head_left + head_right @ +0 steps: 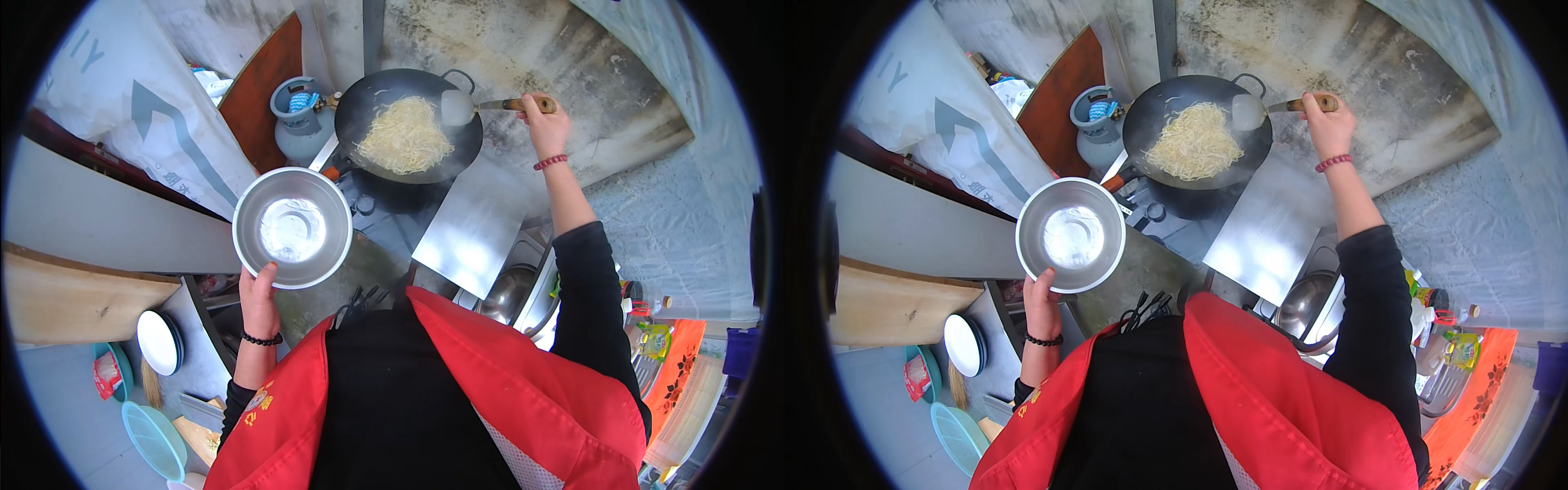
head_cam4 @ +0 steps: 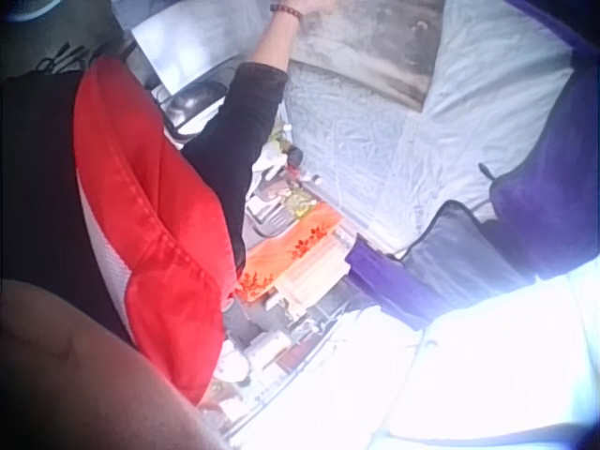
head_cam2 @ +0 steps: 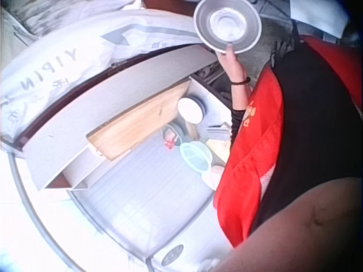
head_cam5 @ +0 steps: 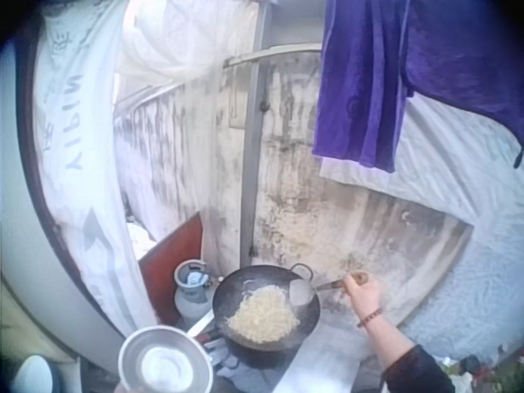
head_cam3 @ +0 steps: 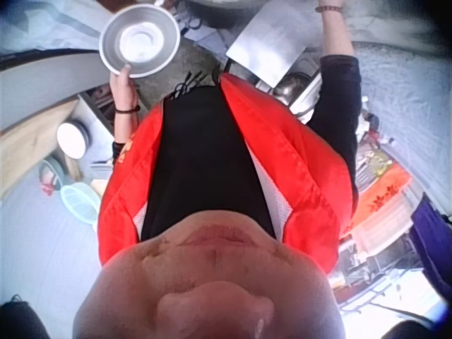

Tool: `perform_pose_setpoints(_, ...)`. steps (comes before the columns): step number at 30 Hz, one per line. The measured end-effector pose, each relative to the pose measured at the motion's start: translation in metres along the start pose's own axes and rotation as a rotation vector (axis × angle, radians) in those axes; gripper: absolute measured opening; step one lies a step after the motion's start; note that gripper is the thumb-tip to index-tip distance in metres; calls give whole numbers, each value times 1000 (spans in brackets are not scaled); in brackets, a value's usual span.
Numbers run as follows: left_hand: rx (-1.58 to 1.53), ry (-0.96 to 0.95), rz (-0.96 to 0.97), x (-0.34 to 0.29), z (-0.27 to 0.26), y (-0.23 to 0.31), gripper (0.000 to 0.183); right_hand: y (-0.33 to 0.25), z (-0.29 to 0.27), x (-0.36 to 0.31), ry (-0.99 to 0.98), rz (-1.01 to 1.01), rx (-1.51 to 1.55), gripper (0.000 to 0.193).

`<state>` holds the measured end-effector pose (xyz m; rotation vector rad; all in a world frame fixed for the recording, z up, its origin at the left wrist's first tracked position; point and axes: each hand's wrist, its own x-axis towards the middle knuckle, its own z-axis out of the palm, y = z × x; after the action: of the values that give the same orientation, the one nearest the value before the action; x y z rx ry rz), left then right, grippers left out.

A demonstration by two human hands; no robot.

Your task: The person stir-fries noodles in a wok over a gas burner, adding seasoning from a pouch and a liquid from a bottle, then transfers some noodles into a metal bowl. The person continues to stir-fry the remaining noodles in the wok.

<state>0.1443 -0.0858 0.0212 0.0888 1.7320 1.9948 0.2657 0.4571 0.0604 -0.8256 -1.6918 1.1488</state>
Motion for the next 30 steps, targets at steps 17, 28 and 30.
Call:
perform_pose_setpoints(17,311,-171,14,14,29,-4,51,36,-8,-35,244,405,322,24)
perform_pose_setpoints(28,401,-146,156,29,36,-17,55,38,-9,-52,262,359,362,20)
perform_pose_setpoints(30,367,-138,95,29,36,-15,55,38,-8,-51,231,319,332,19)
